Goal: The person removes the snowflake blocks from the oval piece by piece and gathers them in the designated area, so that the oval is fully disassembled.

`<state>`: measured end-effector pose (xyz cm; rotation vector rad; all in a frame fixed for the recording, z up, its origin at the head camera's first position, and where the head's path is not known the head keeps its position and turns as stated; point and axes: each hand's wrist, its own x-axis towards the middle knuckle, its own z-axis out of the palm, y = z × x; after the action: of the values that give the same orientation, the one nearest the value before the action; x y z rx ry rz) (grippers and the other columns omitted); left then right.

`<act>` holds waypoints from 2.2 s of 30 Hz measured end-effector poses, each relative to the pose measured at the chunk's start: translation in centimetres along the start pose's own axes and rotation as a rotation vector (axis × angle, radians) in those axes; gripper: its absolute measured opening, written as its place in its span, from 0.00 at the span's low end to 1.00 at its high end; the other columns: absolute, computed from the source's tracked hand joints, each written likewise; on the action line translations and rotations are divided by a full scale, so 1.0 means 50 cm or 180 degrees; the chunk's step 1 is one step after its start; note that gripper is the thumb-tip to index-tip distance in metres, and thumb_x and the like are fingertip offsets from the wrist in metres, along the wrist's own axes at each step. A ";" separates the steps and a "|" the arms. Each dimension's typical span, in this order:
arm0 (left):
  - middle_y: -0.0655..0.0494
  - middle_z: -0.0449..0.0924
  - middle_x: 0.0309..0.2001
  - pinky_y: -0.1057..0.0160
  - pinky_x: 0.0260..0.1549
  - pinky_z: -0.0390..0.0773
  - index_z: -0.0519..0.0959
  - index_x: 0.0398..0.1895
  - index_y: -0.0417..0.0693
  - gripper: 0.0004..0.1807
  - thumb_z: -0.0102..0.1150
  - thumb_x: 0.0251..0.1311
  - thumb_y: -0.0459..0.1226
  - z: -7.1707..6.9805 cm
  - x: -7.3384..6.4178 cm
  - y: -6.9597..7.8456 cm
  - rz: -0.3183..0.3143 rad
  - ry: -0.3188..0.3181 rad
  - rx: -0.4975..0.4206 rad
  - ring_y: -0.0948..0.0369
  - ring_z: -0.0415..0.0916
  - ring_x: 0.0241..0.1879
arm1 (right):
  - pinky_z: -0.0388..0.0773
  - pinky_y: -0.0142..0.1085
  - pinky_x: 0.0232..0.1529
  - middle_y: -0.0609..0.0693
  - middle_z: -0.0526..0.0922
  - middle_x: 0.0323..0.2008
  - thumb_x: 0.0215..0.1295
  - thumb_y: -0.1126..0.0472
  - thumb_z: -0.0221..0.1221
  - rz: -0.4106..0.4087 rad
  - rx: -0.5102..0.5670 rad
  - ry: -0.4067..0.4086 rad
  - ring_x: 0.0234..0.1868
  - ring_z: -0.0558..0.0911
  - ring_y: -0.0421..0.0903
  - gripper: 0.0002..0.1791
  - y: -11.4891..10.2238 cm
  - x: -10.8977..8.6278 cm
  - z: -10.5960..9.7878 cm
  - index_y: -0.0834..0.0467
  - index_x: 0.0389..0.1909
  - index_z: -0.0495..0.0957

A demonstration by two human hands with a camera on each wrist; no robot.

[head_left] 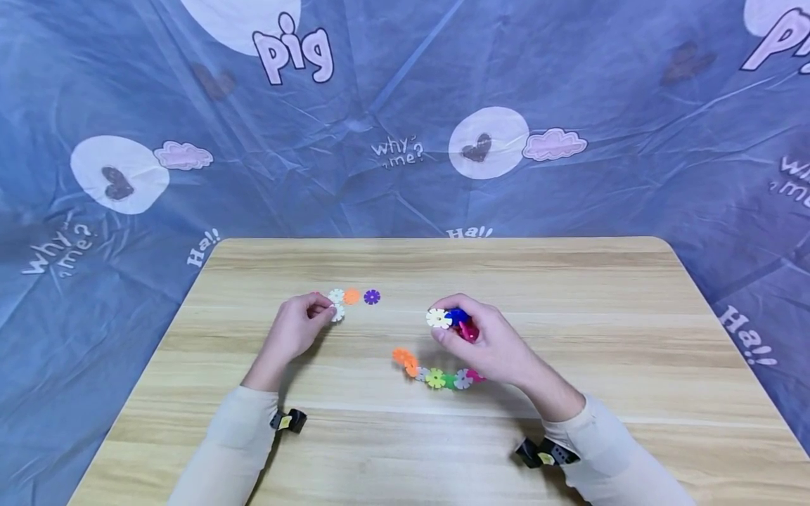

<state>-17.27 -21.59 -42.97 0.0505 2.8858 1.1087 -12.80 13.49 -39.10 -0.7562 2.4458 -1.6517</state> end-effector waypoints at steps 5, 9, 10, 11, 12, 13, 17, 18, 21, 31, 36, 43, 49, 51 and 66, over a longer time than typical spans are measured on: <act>0.47 0.88 0.38 0.60 0.42 0.80 0.87 0.44 0.39 0.06 0.64 0.75 0.34 -0.005 0.008 -0.003 -0.0098 -0.0074 0.0116 0.56 0.81 0.38 | 0.71 0.31 0.25 0.48 0.75 0.30 0.73 0.62 0.67 0.0007 -0.0012 0.0002 0.27 0.72 0.41 0.14 0.000 -0.001 -0.001 0.58 0.56 0.82; 0.46 0.88 0.40 0.53 0.48 0.83 0.87 0.45 0.39 0.06 0.64 0.74 0.33 -0.008 0.013 -0.001 -0.0154 -0.0169 0.0261 0.54 0.83 0.41 | 0.72 0.31 0.26 0.48 0.75 0.30 0.73 0.61 0.66 0.0021 -0.0015 -0.0004 0.28 0.72 0.41 0.14 0.000 0.000 -0.001 0.59 0.56 0.82; 0.46 0.89 0.40 0.51 0.49 0.83 0.87 0.46 0.38 0.06 0.64 0.74 0.33 -0.008 0.014 -0.002 -0.0152 -0.0184 0.0283 0.53 0.83 0.42 | 0.72 0.31 0.26 0.48 0.75 0.30 0.73 0.61 0.66 0.0023 -0.0015 -0.0006 0.28 0.72 0.41 0.14 0.000 0.000 -0.001 0.59 0.56 0.82; 0.46 0.89 0.40 0.50 0.50 0.83 0.87 0.46 0.38 0.06 0.63 0.74 0.32 -0.008 0.014 -0.002 -0.0142 -0.0191 0.0309 0.54 0.83 0.42 | 0.72 0.31 0.26 0.48 0.75 0.30 0.73 0.61 0.67 0.0028 -0.0012 -0.0007 0.28 0.72 0.41 0.15 -0.001 0.000 -0.001 0.58 0.57 0.82; 0.46 0.89 0.40 0.50 0.50 0.83 0.87 0.46 0.38 0.06 0.63 0.74 0.32 -0.009 0.015 -0.002 -0.0139 -0.0191 0.0329 0.54 0.83 0.41 | 0.72 0.31 0.26 0.48 0.75 0.30 0.73 0.61 0.67 0.0036 -0.0010 -0.0008 0.28 0.72 0.41 0.15 -0.001 0.000 -0.001 0.58 0.57 0.82; 0.47 0.89 0.40 0.51 0.49 0.83 0.87 0.46 0.39 0.07 0.63 0.73 0.32 -0.010 0.016 -0.002 -0.0132 -0.0189 0.0353 0.54 0.83 0.41 | 0.72 0.31 0.26 0.48 0.75 0.30 0.73 0.61 0.67 0.0039 -0.0010 -0.0008 0.28 0.72 0.42 0.15 -0.002 0.000 -0.001 0.58 0.57 0.82; 0.47 0.89 0.42 0.51 0.49 0.83 0.87 0.49 0.39 0.08 0.62 0.73 0.33 -0.012 0.017 -0.004 -0.0168 -0.0143 0.0445 0.54 0.83 0.41 | 0.72 0.31 0.26 0.48 0.75 0.31 0.73 0.61 0.67 0.0063 -0.0003 -0.0004 0.28 0.73 0.42 0.15 -0.004 0.000 0.000 0.58 0.57 0.82; 0.47 0.89 0.42 0.50 0.50 0.83 0.86 0.50 0.39 0.09 0.61 0.74 0.34 -0.013 0.017 -0.004 -0.0180 -0.0128 0.0458 0.54 0.84 0.41 | 0.72 0.31 0.26 0.49 0.76 0.31 0.73 0.61 0.67 0.0069 0.0004 -0.0006 0.28 0.73 0.42 0.15 -0.003 0.000 0.000 0.58 0.57 0.82; 0.46 0.89 0.44 0.48 0.51 0.84 0.86 0.53 0.38 0.12 0.60 0.75 0.35 -0.017 0.011 0.000 -0.0169 -0.0062 0.0422 0.52 0.84 0.44 | 0.74 0.31 0.26 0.49 0.77 0.32 0.73 0.61 0.67 0.0065 0.0021 -0.0014 0.29 0.74 0.42 0.15 -0.003 0.000 0.001 0.58 0.57 0.81; 0.50 0.89 0.42 0.65 0.38 0.81 0.87 0.52 0.41 0.10 0.63 0.75 0.36 -0.003 -0.034 0.094 0.0535 -0.0268 -0.0484 0.59 0.80 0.38 | 0.73 0.31 0.26 0.48 0.77 0.32 0.72 0.61 0.68 0.0086 -0.0042 0.0010 0.28 0.73 0.42 0.16 -0.005 -0.001 0.001 0.56 0.58 0.81; 0.55 0.89 0.40 0.65 0.38 0.81 0.89 0.49 0.44 0.08 0.68 0.71 0.33 0.014 -0.053 0.143 0.1076 -0.0284 -0.0660 0.60 0.79 0.39 | 0.75 0.31 0.26 0.48 0.78 0.32 0.72 0.62 0.68 0.0103 -0.0005 -0.0002 0.29 0.74 0.42 0.16 -0.006 0.001 0.001 0.57 0.58 0.81; 0.54 0.90 0.42 0.64 0.36 0.82 0.88 0.48 0.44 0.07 0.69 0.69 0.30 0.030 -0.057 0.163 0.1222 -0.0304 -0.0968 0.61 0.80 0.39 | 0.76 0.31 0.27 0.49 0.79 0.33 0.73 0.61 0.67 0.0127 -0.0007 -0.0005 0.29 0.75 0.42 0.16 -0.007 0.002 0.002 0.56 0.59 0.81; 0.53 0.89 0.41 0.67 0.34 0.79 0.89 0.48 0.45 0.07 0.69 0.69 0.31 0.040 -0.058 0.169 0.1279 -0.0322 -0.1159 0.60 0.80 0.39 | 0.76 0.32 0.27 0.49 0.79 0.33 0.73 0.60 0.67 0.0129 -0.0015 -0.0020 0.29 0.75 0.42 0.16 -0.009 0.002 0.002 0.56 0.59 0.81; 0.54 0.89 0.40 0.67 0.34 0.79 0.89 0.48 0.45 0.07 0.69 0.70 0.31 0.042 -0.058 0.173 0.1342 -0.0328 -0.1203 0.60 0.79 0.38 | 0.76 0.31 0.27 0.48 0.79 0.33 0.73 0.60 0.67 0.0130 -0.0025 -0.0022 0.29 0.75 0.42 0.17 -0.009 0.003 0.003 0.55 0.59 0.81; 0.47 0.89 0.42 0.67 0.39 0.82 0.88 0.49 0.39 0.09 0.68 0.68 0.27 0.063 -0.063 0.205 0.1802 -0.0382 -0.1676 0.63 0.81 0.38 | 0.74 0.31 0.27 0.47 0.77 0.32 0.74 0.61 0.67 0.0037 -0.0052 -0.0056 0.28 0.73 0.40 0.16 -0.012 0.006 0.004 0.55 0.59 0.81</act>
<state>-13.83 -12.02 -38.32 0.9120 2.4288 1.8317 -12.79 13.03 -38.59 -0.7541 2.4500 -1.6160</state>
